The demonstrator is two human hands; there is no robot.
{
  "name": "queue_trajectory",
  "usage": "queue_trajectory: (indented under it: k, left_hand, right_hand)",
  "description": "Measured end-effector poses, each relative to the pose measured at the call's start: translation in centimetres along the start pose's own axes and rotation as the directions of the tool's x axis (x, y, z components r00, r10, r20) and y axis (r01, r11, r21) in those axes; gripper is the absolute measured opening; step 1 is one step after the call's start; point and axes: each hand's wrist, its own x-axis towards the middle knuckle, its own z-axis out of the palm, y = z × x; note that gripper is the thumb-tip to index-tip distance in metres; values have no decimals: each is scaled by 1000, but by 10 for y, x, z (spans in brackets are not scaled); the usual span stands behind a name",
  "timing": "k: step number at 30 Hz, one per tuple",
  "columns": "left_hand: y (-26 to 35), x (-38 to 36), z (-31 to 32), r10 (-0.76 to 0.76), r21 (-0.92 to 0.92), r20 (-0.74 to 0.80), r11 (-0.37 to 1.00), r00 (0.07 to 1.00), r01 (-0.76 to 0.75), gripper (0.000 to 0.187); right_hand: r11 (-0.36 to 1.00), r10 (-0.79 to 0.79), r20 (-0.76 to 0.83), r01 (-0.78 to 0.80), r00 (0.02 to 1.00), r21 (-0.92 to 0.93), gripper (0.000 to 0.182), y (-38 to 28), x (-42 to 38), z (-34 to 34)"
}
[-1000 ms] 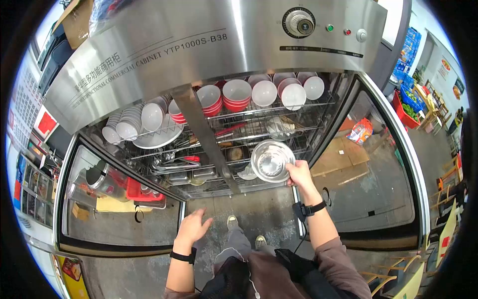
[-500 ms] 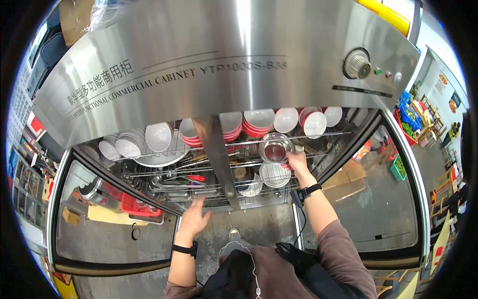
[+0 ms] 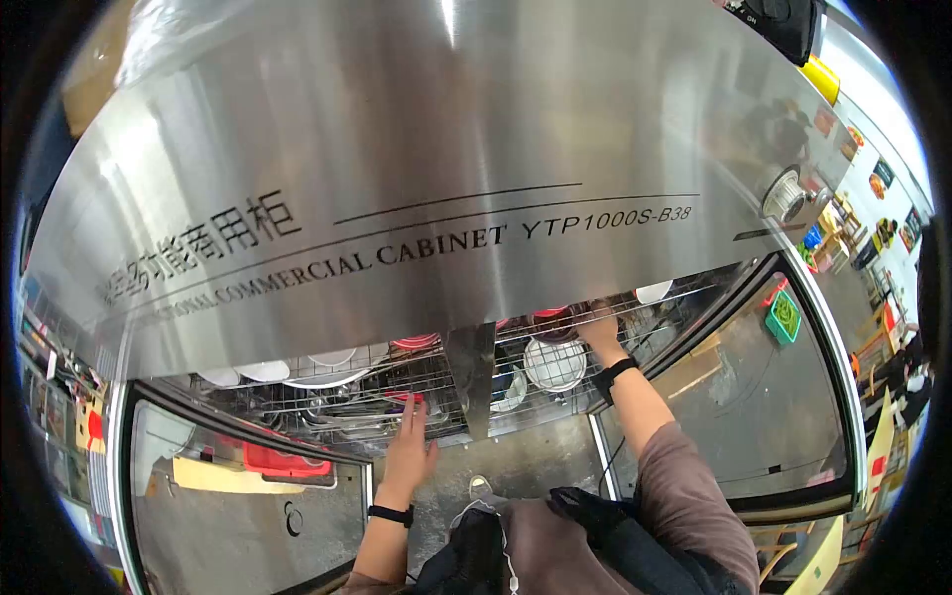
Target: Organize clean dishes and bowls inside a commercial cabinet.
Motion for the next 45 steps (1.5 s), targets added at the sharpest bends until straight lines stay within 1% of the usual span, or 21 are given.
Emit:
queue_trajectory:
  k: [3, 4, 7, 12, 15, 16, 19, 20, 23, 24, 27, 28, 31, 32, 34, 35, 36, 37, 38, 41, 45]
  left_hand:
    - [7, 12, -3, -26, -2, -15, 1000, 1000, 26, 79]
    - [9, 18, -2, -21, 2, -34, 1000, 999, 21, 79]
    - [10, 32, 9, -47, -13, -49, 999, 998, 46, 80]
    - [4, 44, 47, -89, 10, -183, 996, 979, 92, 78]
    - [5, 48, 71, -98, -31, -333, 995, 938, 93, 75]
    - [9, 51, 78, -121, -47, -385, 993, 915, 111, 73]
    - [24, 62, 92, -175, -53, -514, 984, 839, 173, 65]
    - [26, 66, 96, -182, -43, -546, 981, 818, 189, 64]
    - [27, 73, 108, -193, -7, -603, 971, 774, 238, 60]
    - [29, 74, 109, -195, 10, -609, 967, 769, 254, 60]
    - [32, 76, 112, -274, -50, -601, 951, 751, 307, 61]
    - [33, 76, 113, -280, -42, -605, 946, 745, 322, 61]
    - [35, 76, 116, -289, -26, -616, 937, 733, 348, 61]
    - [37, 77, 116, -318, -50, -604, 930, 731, 363, 61]
    - [37, 77, 117, -317, -38, -605, 928, 730, 371, 62]
    - [36, 76, 117, -302, -18, -612, 929, 731, 368, 62]
    - [36, 76, 117, -285, 2, -618, 931, 733, 364, 63]
    - [37, 77, 116, -268, 22, -623, 933, 735, 359, 63]
    - [37, 77, 115, -287, 10, -614, 929, 735, 371, 63]
    - [40, 76, 113, -329, -19, -590, 918, 737, 395, 63]
    - [41, 77, 111, -343, -25, -581, 914, 738, 405, 62]
  right_hand:
    - [981, 110, 123, -88, 986, -171, 33, 15, 3, 10]
    - [975, 56, 103, -32, 993, -220, 34, 18, 6, 11]
    - [982, -81, 88, 95, 993, -164, 34, 15, 10, -9]
    - [992, -74, -11, 75, 997, 105, 25, 10, 23, -12]
    - [916, 174, 235, -245, 956, 318, 26, -1, 27, -50]
    - [909, 135, 330, -250, 934, 335, 27, 13, 27, -43]
    - [774, 286, 333, -422, 898, 473, 29, 53, 9, 12]
    - [737, 303, 200, -362, 932, 572, 27, 76, -6, 49]
    - [444, 403, 561, -691, 723, 570, 14, 43, 25, -68]
    - [404, 355, 544, -650, 760, 644, 15, 52, 26, -65]
    - [323, 419, 550, -685, 722, 653, 14, 70, 21, -61]
    - [296, 422, 566, -697, 709, 653, 26, 83, 20, -51]
    - [334, 470, 482, -654, 740, 679, 30, 106, 19, -22]
    - [581, 384, 269, -458, 883, 673, 34, 113, 18, -17]
    - [928, 110, -148, -48, 983, 369, 39, 151, 13, 31]
    - [980, 9, -121, 15, 993, 198, 41, 154, 15, 26]
    - [995, -92, -94, 95, 991, 26, 43, 156, 17, 19]
    - [933, 59, -59, -35, 997, 358, 42, 163, 19, 30]
    - [750, 190, 25, -161, 982, 642, 41, 173, 22, 40]
    - [888, 216, 86, -232, 973, 398, 38, 160, 43, -15]
    - [989, -49, -163, 71, 985, 129, 35, 155, 45, -40]
